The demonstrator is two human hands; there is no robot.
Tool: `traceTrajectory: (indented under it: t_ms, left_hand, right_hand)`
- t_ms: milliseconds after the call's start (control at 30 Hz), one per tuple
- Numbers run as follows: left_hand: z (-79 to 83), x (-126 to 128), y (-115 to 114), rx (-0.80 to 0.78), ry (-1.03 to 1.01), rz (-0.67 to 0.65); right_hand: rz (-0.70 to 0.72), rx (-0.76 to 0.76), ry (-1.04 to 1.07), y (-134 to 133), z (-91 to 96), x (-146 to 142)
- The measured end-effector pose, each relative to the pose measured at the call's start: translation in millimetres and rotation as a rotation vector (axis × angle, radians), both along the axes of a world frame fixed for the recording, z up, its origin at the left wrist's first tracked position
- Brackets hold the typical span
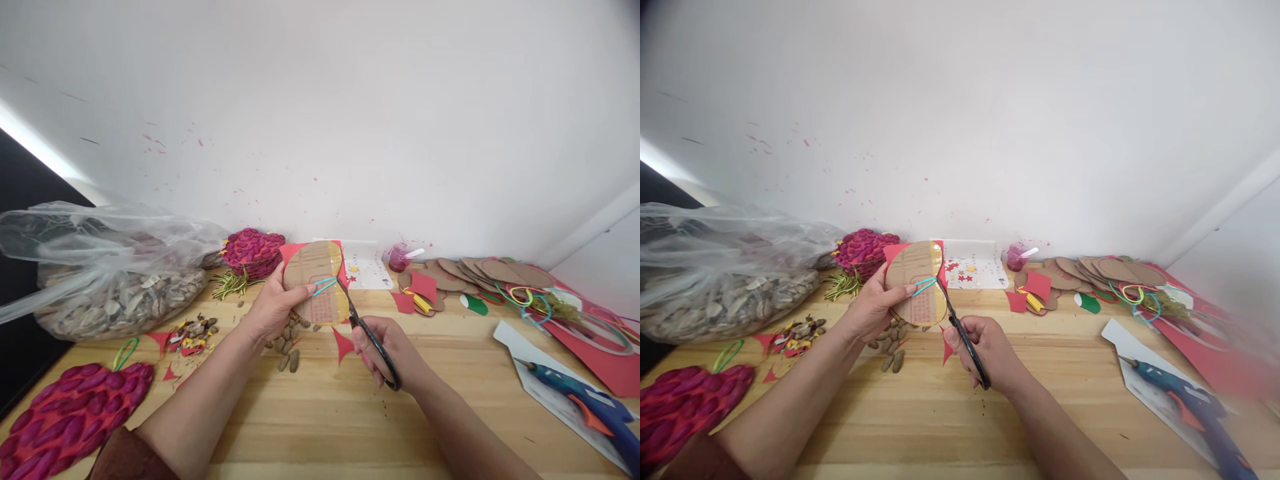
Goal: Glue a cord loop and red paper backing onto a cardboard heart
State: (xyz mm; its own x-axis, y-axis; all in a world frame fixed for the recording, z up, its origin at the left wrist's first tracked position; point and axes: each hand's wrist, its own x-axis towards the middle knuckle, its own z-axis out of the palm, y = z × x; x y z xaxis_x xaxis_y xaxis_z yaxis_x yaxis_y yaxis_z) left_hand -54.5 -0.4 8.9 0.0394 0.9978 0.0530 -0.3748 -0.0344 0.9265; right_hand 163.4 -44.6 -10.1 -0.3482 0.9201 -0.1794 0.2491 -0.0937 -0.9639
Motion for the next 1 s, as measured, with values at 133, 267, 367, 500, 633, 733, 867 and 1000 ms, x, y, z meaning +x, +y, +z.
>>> traceTrajectory:
  t_ms: [133, 267, 367, 500, 633, 733, 867, 1000]
  left_hand:
    - [-0.9, -0.7, -0.3, 0.022, -0.003, 0.002]
    - [0.0, -0.7, -0.7, 0.016, -0.014, -0.019]
    - [-0.1, -0.2, -0.4, 0.001, -0.014, -0.020]
    - [-1.7, 0.2, 0.4, -0.008, -0.026, -0.015]
    - [-3.9, 1.1, 0.9, -0.003, -0.047, -0.006]
    - [-4.7, 2.0, 0.9, 0.003, -0.058, 0.007]
    - [-4.4, 2.4, 0.4, -0.005, -0.044, 0.010]
    - [-4.7, 1.7, 0.4, -0.017, -0.038, 0.005]
  right_hand:
    - [-0.015, -0.015, -0.012, -0.1, 0.9, 0.4]
    - [-0.013, -0.010, -0.020, -0.4, 2.5, -0.1]
    - [0.000, -0.002, -0.011, -0.3, 1.9, -0.2]
    - [0.012, -0.014, 0.007, -0.1, 1.6, -0.5]
    - [0.007, -0.028, 0.026, 0.0, 1.5, -1.2]
    - [-0.007, -0.036, 0.038, -0.2, 1.4, -1.5]
    - [0.005, -0.041, 0.048, -0.9, 2.8, -1.9]
    - [0.001, -0.050, 0.027, -1.4, 4.8, -2.6]
